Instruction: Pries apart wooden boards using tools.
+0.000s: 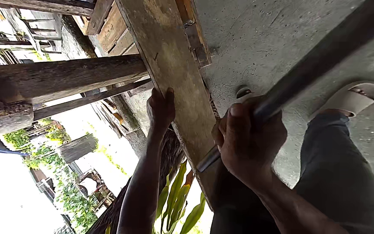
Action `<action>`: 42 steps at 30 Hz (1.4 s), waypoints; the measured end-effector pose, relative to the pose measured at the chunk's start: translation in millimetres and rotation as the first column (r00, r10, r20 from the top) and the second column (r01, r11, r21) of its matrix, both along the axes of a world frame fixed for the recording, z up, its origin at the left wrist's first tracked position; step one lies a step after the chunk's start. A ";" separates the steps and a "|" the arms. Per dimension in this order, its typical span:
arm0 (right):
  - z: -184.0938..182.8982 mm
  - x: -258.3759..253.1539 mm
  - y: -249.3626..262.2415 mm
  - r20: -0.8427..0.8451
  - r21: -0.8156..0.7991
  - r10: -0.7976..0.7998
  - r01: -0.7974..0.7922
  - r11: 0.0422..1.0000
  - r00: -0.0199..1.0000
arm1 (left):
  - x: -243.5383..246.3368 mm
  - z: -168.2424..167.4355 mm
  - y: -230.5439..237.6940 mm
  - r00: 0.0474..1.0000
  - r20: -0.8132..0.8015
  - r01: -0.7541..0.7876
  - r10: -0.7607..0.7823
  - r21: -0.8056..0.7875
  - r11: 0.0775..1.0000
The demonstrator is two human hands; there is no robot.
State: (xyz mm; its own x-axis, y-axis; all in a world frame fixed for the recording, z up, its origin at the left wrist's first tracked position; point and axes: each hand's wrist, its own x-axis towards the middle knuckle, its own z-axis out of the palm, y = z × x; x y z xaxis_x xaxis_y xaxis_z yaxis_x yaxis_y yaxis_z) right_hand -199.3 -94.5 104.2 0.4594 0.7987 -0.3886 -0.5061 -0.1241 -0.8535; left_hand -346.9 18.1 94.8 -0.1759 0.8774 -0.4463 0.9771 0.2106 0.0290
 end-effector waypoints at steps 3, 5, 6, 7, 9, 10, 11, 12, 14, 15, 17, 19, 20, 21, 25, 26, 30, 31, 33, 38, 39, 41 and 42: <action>-23.4 -19.8 7.3 0.075 -0.139 0.483 -0.471 0.871 0.872 | -1.0 2.1 -1.0 1.000 -0.010 0.003 -0.004 -0.020 1.000; -21.6 -2.7 15.3 0.115 -0.152 0.584 -0.567 0.809 0.803 | 1.5 3.4 -0.2 0.999 -0.043 0.019 -0.020 -0.020 1.000; -17.4 7.9 16.5 0.155 -0.130 0.507 -0.491 0.861 0.848 | 4.3 2.0 4.0 0.999 -0.042 0.015 -0.015 -0.012 1.000; -11.2 15.3 11.6 0.167 -0.099 0.383 -0.371 0.923 0.909 | 4.4 1.3 2.7 1.000 -0.029 0.007 -0.007 -0.011 1.000; -0.9 21.4 7.0 0.098 -0.021 0.113 -0.112 0.994 0.989 | 3.4 -1.2 0.0 1.000 -0.005 -0.009 0.009 -0.007 1.000; 0.9 17.3 6.5 0.060 0.006 0.043 -0.043 0.999 0.997 | 3.0 -1.3 -0.4 1.000 0.007 -0.017 0.017 -0.006 1.000; -2.1 7.4 6.2 0.050 -0.004 0.059 -0.059 0.998 0.997 | 2.0 -1.2 0.0 1.000 0.011 -0.020 0.020 -0.006 1.000; -10.5 -4.6 6.4 0.074 -0.052 0.172 -0.168 0.984 0.982 | 0.9 -0.8 0.5 1.000 0.017 -0.018 0.019 -0.006 1.000; -25.5 -6.6 10.2 0.054 -0.157 0.548 -0.535 0.830 0.835 | 1.0 0.6 -2.4 1.000 0.012 -0.025 0.025 -0.023 0.999; -25.3 3.4 13.9 0.050 -0.183 0.632 -0.615 0.767 0.773 | 2.0 0.8 -2.1 1.000 0.001 -0.028 0.028 -0.030 0.999; -16.1 26.2 17.2 0.136 -0.172 0.530 -0.507 0.844 0.837 | 4.3 -1.6 5.2 1.000 0.003 -0.025 0.025 -0.006 1.000; -3.2 37.1 9.2 0.122 -0.081 0.217 -0.208 0.975 0.968 | 0.9 -3.6 -2.1 1.000 0.015 -0.021 0.021 -0.001 1.000; 1.1 38.0 10.6 0.066 -0.024 0.069 -0.068 0.997 0.995 | 0.6 -4.6 -2.1 0.999 0.029 -0.028 0.027 0.005 1.000; 2.7 31.4 12.0 0.019 0.011 -0.025 0.025 1.000 1.000 | 0.5 -4.1 -1.7 0.999 0.029 -0.038 0.037 0.004 0.999; -28.6 -19.5 10.2 0.029 -0.151 0.472 -0.463 0.873 0.881 | 0.5 -0.3 -1.2 0.999 0.001 -0.032 0.032 -0.014 0.999; -29.5 -13.2 14.8 0.010 -0.190 0.610 -0.597 0.779 0.793 | 0.1 0.9 -3.3 1.000 -0.015 -0.019 0.018 -0.017 1.000; -7.3 22.9 11.1 0.071 -0.085 0.269 -0.263 0.961 0.960 | -2.0 0.0 -3.7 0.999 0.043 0.019 -0.020 0.013 1.000; -2.2 26.9 11.2 0.037 -0.015 0.091 -0.090 0.996 0.995 | -2.7 -2.7 -3.1 0.998 0.057 0.013 -0.014 0.020 1.000; 2.8 18.0 12.1 -0.013 0.024 -0.094 0.095 0.995 0.995 | -5.4 -4.3 -3.0 0.998 0.069 -0.012 0.011 0.015 1.000; -31.1 -10.0 17.3 -0.017 -0.209 0.623 -0.612 0.763 0.782 | -7.5 -1.2 -4.8 0.996 0.088 -0.035 0.035 -0.004 0.999; -29.3 2.2 21.9 0.004 -0.206 0.603 -0.590 0.781 0.797 | -5.6 -1.8 -0.3 0.995 0.092 -0.042 0.041 0.006 0.999; -17.2 17.1 11.9 0.042 -0.154 0.327 -0.317 0.936 0.944 | -6.4 -2.8 -2.5 0.995 0.095 -0.038 0.037 0.004 0.999; -11.9 21.6 10.7 0.031 -0.080 0.132 -0.130 0.988 0.991 | -6.5 -4.3 -2.4 0.994 0.100 -0.043 0.042 0.003 0.999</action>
State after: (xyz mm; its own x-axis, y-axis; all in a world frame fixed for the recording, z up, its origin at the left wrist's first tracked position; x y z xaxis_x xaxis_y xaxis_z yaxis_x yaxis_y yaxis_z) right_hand -177.7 -83.8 92.4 0.3677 0.8209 -0.4369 -0.4499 -0.2542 -0.8562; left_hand -353.4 15.7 90.4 -0.1680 0.8722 -0.4593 0.9595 0.2515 0.1266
